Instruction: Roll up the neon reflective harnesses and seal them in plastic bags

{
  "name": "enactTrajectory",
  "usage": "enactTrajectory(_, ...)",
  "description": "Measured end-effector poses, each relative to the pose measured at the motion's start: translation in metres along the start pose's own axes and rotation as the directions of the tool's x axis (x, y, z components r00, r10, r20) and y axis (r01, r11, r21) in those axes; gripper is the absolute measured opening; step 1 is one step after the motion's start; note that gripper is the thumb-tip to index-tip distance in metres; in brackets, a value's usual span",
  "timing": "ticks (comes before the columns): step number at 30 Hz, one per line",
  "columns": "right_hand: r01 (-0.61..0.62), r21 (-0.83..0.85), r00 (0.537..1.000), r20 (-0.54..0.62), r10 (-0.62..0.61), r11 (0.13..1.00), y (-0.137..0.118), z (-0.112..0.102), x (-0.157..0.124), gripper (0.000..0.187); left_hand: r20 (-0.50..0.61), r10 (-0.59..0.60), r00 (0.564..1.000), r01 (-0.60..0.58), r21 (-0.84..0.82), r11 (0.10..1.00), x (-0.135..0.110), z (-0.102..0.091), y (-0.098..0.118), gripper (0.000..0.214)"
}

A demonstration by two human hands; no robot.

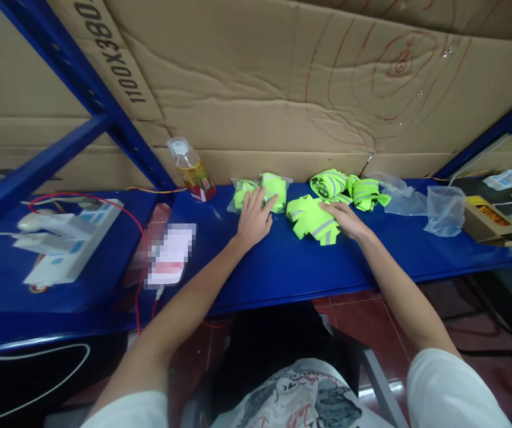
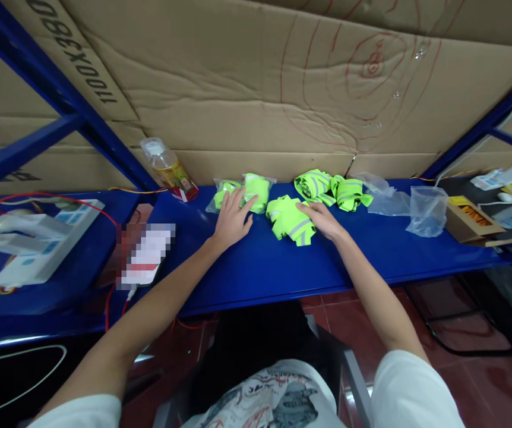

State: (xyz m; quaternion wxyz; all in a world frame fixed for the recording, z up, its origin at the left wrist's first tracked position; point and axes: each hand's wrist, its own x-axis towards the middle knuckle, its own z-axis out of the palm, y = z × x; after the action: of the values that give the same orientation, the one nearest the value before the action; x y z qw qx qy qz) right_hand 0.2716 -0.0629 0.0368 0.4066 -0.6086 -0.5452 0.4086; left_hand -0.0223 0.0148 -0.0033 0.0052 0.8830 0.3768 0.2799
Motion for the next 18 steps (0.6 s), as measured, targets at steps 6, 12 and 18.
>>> enactTrajectory(6, -0.103, 0.467, 0.994, 0.071, 0.079, 0.878, -0.002, 0.019, -0.029, 0.060, 0.013, 0.168, 0.986, -0.141, -0.482, 0.865, -0.014, -0.012, 0.040, 0.113)
enactTrajectory(12, -0.098, 0.357, 0.995, 0.060, 0.082, 0.929, -0.003, 0.026, -0.023, 0.063, 0.046, 0.068, 0.997, -0.033, -0.536, 0.843, 0.000, -0.030, 0.062, 0.086)
enactTrajectory(18, 0.037, -0.152, 0.999, 0.001, -0.037, 0.988, 0.005, 0.009, -0.025, 0.076, -0.012, 0.103, 0.995, -0.097, -0.459, 0.883, 0.020, -0.040, 0.045, 0.020)
